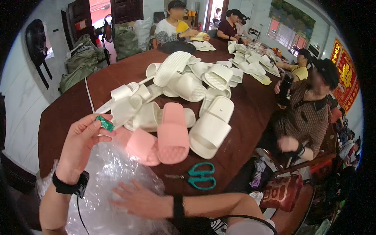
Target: The recorder is packaging pairs of slippers into plastic bags and placing them in large storage sacks.
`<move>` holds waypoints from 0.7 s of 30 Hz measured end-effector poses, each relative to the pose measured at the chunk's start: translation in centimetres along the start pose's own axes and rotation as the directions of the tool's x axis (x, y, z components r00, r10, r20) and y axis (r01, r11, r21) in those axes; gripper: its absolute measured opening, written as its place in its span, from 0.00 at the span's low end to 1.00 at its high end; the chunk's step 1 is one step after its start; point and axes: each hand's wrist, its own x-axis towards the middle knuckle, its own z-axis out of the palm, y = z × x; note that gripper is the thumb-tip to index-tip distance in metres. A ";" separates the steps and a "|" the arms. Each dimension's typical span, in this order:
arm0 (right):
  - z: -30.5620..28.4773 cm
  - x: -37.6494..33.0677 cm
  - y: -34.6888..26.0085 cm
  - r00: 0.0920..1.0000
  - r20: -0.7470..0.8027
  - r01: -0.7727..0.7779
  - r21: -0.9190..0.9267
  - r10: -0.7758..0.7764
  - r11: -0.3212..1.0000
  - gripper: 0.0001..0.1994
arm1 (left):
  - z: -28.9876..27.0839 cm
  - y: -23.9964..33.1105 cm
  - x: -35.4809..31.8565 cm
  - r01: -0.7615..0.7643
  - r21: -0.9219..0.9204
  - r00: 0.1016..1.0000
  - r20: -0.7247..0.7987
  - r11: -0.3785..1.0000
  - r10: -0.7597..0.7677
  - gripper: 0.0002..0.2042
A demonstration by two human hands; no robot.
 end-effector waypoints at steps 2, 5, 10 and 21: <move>-0.4 0.4 0.6 0.999 -0.046 0.004 0.070 -0.001 0.998 0.30 | 1.7 -1.5 -3.0 -0.072 0.055 0.997 -0.035 0.996 0.074 0.13; -1.5 -0.6 1.0 0.988 -0.149 0.068 0.271 -0.028 0.960 0.24 | 1.3 -4.8 -7.1 -0.192 0.052 0.954 -0.224 0.980 0.198 0.11; -6.2 1.2 -0.8 0.962 -0.218 -0.027 0.533 0.167 0.846 0.12 | -2.5 -10.7 -12.3 -0.193 0.104 0.838 -0.499 0.976 0.219 0.05; -2.7 5.3 3.6 0.838 -0.447 -0.063 0.492 0.314 0.868 0.08 | -4.4 -13.1 -10.8 -0.161 0.112 0.880 -0.433 0.981 0.194 0.04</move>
